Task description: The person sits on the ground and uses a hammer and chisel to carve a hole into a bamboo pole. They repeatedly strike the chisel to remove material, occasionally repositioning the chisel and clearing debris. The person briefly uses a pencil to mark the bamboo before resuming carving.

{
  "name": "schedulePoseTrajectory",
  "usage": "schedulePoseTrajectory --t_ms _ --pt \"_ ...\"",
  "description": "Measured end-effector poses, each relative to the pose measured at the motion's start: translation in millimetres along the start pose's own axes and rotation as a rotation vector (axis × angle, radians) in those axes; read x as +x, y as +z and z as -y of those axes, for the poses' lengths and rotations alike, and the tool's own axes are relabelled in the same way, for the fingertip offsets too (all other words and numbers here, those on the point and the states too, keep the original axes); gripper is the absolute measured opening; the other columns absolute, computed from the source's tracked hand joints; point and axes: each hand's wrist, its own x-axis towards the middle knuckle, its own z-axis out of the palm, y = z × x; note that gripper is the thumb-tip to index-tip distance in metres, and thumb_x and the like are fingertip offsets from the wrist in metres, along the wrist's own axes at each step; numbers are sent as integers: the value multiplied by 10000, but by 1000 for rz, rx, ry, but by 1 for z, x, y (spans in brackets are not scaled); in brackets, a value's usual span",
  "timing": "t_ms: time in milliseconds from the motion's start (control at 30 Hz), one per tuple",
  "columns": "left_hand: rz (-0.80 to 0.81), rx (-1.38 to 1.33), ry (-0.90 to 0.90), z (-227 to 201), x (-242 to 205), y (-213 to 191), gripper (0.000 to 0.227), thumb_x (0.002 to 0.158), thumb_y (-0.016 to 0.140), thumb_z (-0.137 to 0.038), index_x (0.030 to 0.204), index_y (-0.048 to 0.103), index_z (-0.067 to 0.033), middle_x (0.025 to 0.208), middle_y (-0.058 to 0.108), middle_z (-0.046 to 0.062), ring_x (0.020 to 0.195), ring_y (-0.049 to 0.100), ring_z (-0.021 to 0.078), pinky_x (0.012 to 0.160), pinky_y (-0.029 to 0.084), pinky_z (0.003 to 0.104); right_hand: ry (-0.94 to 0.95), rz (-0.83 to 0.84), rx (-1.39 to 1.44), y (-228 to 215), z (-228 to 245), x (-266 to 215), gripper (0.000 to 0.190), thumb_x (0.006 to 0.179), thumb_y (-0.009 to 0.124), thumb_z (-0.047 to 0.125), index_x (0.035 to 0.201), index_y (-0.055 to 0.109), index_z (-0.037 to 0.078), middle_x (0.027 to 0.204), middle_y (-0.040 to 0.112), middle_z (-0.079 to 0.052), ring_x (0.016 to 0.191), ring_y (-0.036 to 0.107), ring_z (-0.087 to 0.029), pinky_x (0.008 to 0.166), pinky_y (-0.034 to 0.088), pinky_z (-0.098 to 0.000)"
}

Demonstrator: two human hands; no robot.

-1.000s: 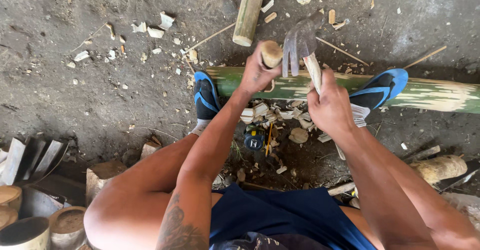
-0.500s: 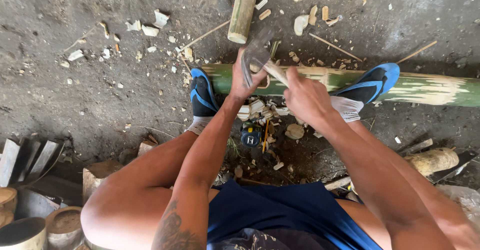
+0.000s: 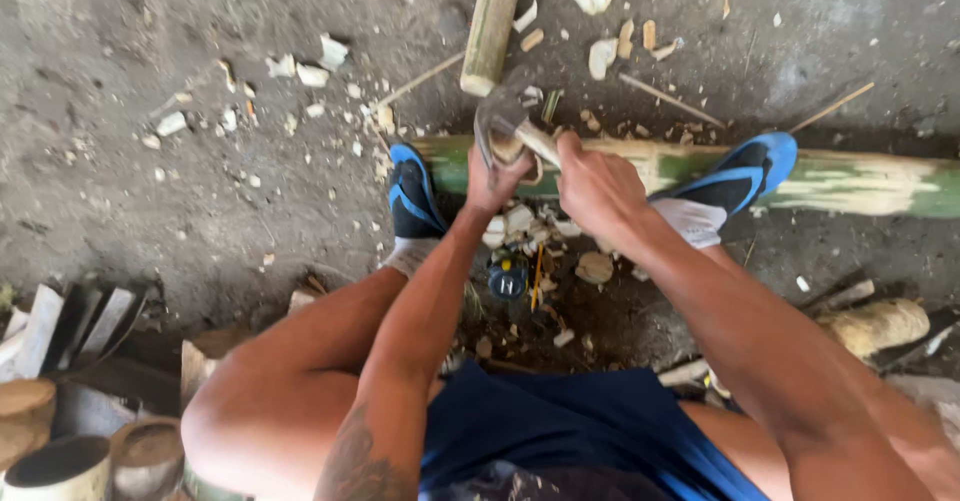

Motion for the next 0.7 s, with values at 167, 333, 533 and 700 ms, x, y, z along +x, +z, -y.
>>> schedulePoseTrajectory --t_ms 167,333,533,700 --pt "-89 -61 -2 18 -10 10 420 860 825 -192 1196 636 -24 1106 711 92 978 701 190 842 593 351 -93 -161 89 5 -17 -23 182 965 556 1 1103 510 -109 684 606 -151 437 556 -184 317 442 -320" --pt "-90 63 -10 60 -24 27 456 862 853 -200 1227 645 -20 1144 691 86 1017 685 206 868 594 363 -139 -229 -12 29 -14 -25 252 1005 560 44 1192 493 -111 699 619 -161 433 547 -197 299 423 -328" --pt "-179 62 419 49 -5 20 406 876 771 -181 1221 601 -49 1121 642 59 993 655 178 853 616 388 31 39 81 58 -28 -10 352 943 573 46 1249 468 -94 706 626 -155 404 575 -206 273 447 -321" --pt "829 473 189 4 10 -6 471 803 828 -127 1243 662 -146 1227 707 97 1226 595 294 1079 325 592 67 -144 167 39 -53 -25 313 944 585 52 1210 487 -81 711 649 -174 468 619 -250 353 472 -356"
